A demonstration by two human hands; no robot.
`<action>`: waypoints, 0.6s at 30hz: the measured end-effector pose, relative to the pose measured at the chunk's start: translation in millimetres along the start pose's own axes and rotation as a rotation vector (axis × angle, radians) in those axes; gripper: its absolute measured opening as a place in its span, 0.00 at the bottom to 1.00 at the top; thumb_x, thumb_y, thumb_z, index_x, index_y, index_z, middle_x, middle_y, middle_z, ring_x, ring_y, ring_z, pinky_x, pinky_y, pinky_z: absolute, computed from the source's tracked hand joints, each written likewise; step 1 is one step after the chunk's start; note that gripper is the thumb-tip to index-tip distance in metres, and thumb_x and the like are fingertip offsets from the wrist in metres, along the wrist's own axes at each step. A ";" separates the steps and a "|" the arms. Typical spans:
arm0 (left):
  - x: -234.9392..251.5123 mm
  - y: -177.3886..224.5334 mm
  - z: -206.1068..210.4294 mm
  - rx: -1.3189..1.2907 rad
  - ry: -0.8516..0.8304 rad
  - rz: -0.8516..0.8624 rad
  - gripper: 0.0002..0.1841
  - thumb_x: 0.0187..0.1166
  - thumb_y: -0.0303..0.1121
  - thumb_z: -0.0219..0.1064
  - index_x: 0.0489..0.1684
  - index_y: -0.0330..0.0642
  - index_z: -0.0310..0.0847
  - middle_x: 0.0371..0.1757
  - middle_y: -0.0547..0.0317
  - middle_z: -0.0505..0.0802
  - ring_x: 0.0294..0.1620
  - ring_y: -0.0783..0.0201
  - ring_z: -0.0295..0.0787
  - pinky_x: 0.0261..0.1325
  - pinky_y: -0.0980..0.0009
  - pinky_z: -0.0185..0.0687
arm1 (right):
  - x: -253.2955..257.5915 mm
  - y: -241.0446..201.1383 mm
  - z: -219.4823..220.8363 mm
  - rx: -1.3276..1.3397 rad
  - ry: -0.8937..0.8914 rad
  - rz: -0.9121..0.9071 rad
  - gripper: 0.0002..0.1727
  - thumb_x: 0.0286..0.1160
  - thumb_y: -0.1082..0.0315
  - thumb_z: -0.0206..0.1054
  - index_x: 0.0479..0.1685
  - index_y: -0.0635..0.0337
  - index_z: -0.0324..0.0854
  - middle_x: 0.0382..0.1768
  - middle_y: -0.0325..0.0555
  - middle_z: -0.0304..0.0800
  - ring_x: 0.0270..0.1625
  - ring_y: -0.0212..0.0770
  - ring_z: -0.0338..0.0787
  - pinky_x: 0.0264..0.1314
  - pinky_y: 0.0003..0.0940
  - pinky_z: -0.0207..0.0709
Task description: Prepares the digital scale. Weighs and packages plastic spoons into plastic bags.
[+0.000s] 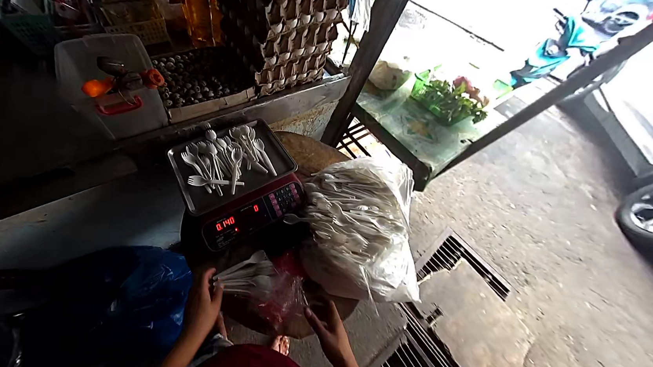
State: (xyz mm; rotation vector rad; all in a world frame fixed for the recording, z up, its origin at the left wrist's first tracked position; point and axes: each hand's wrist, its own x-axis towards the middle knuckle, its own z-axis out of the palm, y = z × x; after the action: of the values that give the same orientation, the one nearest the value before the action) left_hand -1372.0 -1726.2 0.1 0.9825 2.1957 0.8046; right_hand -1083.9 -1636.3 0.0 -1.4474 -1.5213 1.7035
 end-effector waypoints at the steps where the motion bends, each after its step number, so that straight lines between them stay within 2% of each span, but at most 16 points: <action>1: 12.2 -7.7 -0.3 -0.016 0.051 -0.050 0.26 0.87 0.31 0.60 0.79 0.23 0.66 0.73 0.25 0.80 0.72 0.34 0.80 0.77 0.44 0.73 | 4.8 -3.3 4.7 0.051 0.037 0.009 0.39 0.73 0.60 0.73 0.80 0.73 0.62 0.62 0.63 0.86 0.59 0.46 0.90 0.65 0.41 0.83; 3: 32.1 -11.2 -2.7 -0.031 0.059 -0.187 0.23 0.91 0.35 0.55 0.76 0.23 0.70 0.69 0.27 0.84 0.71 0.36 0.82 0.77 0.45 0.72 | 14.7 -9.3 12.9 0.050 0.036 0.051 0.45 0.68 0.59 0.78 0.82 0.71 0.59 0.64 0.61 0.85 0.59 0.44 0.90 0.66 0.40 0.83; 4: 37.9 -7.2 -5.5 -0.049 0.024 -0.269 0.23 0.93 0.37 0.53 0.74 0.24 0.73 0.66 0.27 0.85 0.70 0.37 0.83 0.75 0.44 0.73 | 18.6 -11.6 14.9 -0.011 -0.003 0.087 0.45 0.67 0.57 0.80 0.81 0.69 0.61 0.65 0.60 0.84 0.61 0.45 0.89 0.68 0.42 0.81; 6: 42.8 1.9 -11.9 -0.188 -0.108 -0.442 0.27 0.95 0.45 0.48 0.74 0.27 0.72 0.66 0.27 0.84 0.64 0.37 0.85 0.66 0.43 0.80 | 25.3 -18.1 18.7 -0.170 -0.130 0.154 0.36 0.73 0.56 0.77 0.74 0.69 0.71 0.61 0.60 0.87 0.60 0.48 0.89 0.69 0.47 0.79; 7: 40.5 3.7 -13.4 -0.276 -0.171 -0.501 0.27 0.94 0.46 0.51 0.75 0.28 0.70 0.68 0.28 0.82 0.63 0.38 0.85 0.63 0.44 0.81 | 28.0 -18.7 21.1 -0.242 -0.198 0.168 0.28 0.76 0.58 0.74 0.68 0.69 0.77 0.56 0.58 0.90 0.56 0.48 0.90 0.67 0.48 0.80; 9: 34.0 -1.1 -10.9 -0.395 -0.215 -0.530 0.25 0.88 0.37 0.63 0.77 0.30 0.68 0.68 0.32 0.83 0.58 0.45 0.87 0.58 0.52 0.85 | 30.7 -24.5 24.4 -0.370 -0.337 0.157 0.20 0.81 0.59 0.69 0.60 0.66 0.83 0.50 0.56 0.92 0.51 0.46 0.91 0.64 0.49 0.81; 10: 31.1 -5.5 -8.5 -0.449 -0.204 -0.524 0.26 0.84 0.31 0.67 0.77 0.30 0.67 0.67 0.33 0.83 0.54 0.49 0.88 0.55 0.57 0.86 | 30.7 -31.2 24.3 -0.414 -0.406 0.144 0.18 0.83 0.59 0.67 0.59 0.66 0.84 0.49 0.55 0.91 0.49 0.46 0.90 0.63 0.49 0.80; 12: 24.2 -12.4 -3.9 -0.593 -0.125 -0.530 0.25 0.80 0.21 0.67 0.76 0.27 0.67 0.58 0.37 0.85 0.43 0.58 0.86 0.47 0.66 0.84 | 26.2 -50.1 22.0 -0.426 -0.480 0.108 0.18 0.84 0.60 0.67 0.59 0.67 0.83 0.49 0.57 0.90 0.50 0.46 0.88 0.62 0.48 0.78; 14: 18.3 -16.9 -1.0 -0.749 0.011 -0.547 0.20 0.80 0.17 0.65 0.70 0.25 0.69 0.48 0.42 0.85 0.35 0.65 0.84 0.40 0.73 0.82 | 20.2 -60.5 17.0 -0.353 -0.394 0.003 0.21 0.79 0.61 0.71 0.60 0.69 0.84 0.57 0.59 0.89 0.59 0.45 0.89 0.68 0.45 0.79; 16: 15.8 -21.5 -1.1 -0.830 0.138 -0.522 0.15 0.80 0.16 0.64 0.63 0.23 0.72 0.42 0.46 0.86 0.32 0.69 0.84 0.39 0.76 0.83 | 17.6 -61.4 12.1 -0.260 -0.271 -0.177 0.20 0.74 0.63 0.72 0.55 0.72 0.87 0.61 0.60 0.86 0.63 0.43 0.86 0.69 0.40 0.78; 18: 12.8 -25.6 -1.6 -0.818 0.220 -0.487 0.13 0.81 0.17 0.63 0.60 0.22 0.72 0.42 0.47 0.85 0.33 0.69 0.84 0.41 0.75 0.84 | 16.8 -58.2 11.8 -0.064 -0.217 -0.230 0.13 0.76 0.67 0.68 0.50 0.70 0.86 0.51 0.47 0.90 0.54 0.30 0.89 0.63 0.29 0.83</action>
State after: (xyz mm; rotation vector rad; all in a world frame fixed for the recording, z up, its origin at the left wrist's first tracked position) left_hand -1391.2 -1730.5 -20.8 -0.0402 1.8504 1.4256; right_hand -1118.2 -1609.9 44.0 -1.0945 -1.7947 1.7279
